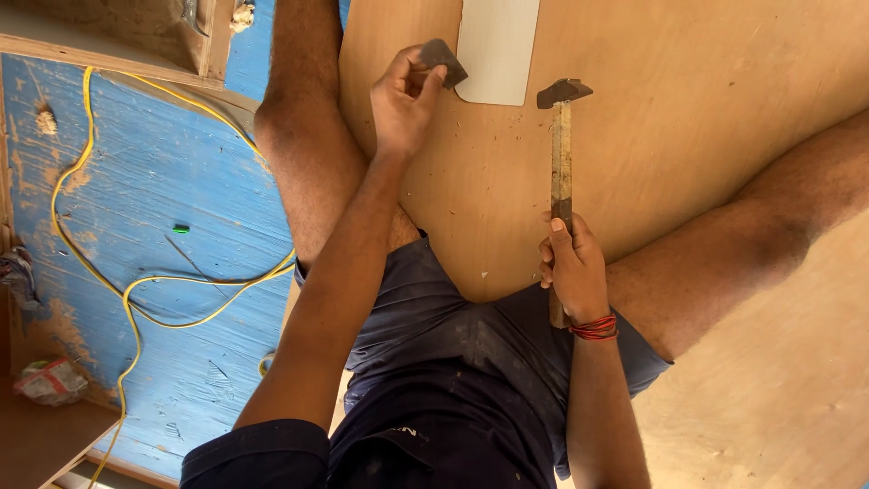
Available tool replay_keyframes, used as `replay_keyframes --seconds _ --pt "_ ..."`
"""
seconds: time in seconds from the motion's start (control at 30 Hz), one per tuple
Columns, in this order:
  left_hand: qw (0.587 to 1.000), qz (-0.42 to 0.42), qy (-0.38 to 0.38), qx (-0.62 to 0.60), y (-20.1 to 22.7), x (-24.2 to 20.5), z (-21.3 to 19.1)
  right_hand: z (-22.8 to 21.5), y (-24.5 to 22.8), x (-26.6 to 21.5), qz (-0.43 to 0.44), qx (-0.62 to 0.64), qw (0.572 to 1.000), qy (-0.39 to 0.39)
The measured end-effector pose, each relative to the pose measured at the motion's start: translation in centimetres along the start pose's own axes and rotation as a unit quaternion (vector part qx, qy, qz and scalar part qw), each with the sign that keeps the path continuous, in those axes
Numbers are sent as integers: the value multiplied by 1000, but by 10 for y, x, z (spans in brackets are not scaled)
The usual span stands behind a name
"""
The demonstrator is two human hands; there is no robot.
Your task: The recorder uses a hammer and a small metal scraper to finish the edges of a white strip of material placed on a board on the floor.
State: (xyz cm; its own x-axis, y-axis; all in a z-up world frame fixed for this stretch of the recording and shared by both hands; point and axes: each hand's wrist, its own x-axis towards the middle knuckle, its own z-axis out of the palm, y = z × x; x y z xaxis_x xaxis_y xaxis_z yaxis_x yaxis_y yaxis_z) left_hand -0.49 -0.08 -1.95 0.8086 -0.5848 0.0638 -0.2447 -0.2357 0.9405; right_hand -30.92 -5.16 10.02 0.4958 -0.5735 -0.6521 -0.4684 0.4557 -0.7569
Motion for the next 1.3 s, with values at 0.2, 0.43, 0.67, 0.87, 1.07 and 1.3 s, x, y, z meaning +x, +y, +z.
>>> replay_keyframes --seconds 0.2,0.43,0.67,0.87,1.07,1.3 --pt "998 21 -61 4 13 -5 4 -1 5 5 26 17 999 -8" --pt "993 13 -114 27 17 -10 13 -3 4 8 30 29 999 -13" --pt "994 13 -104 -4 30 -13 44 -6 9 13 33 54 998 1" --pt "986 96 -137 -5 19 -13 74 -10 8 14 22 83 996 0" --pt "987 75 -135 -36 3 -14 76 -14 12 14 25 83 996 11" --pt "988 98 -120 -9 3 -20 78 -13 8 14 13 75 997 6"
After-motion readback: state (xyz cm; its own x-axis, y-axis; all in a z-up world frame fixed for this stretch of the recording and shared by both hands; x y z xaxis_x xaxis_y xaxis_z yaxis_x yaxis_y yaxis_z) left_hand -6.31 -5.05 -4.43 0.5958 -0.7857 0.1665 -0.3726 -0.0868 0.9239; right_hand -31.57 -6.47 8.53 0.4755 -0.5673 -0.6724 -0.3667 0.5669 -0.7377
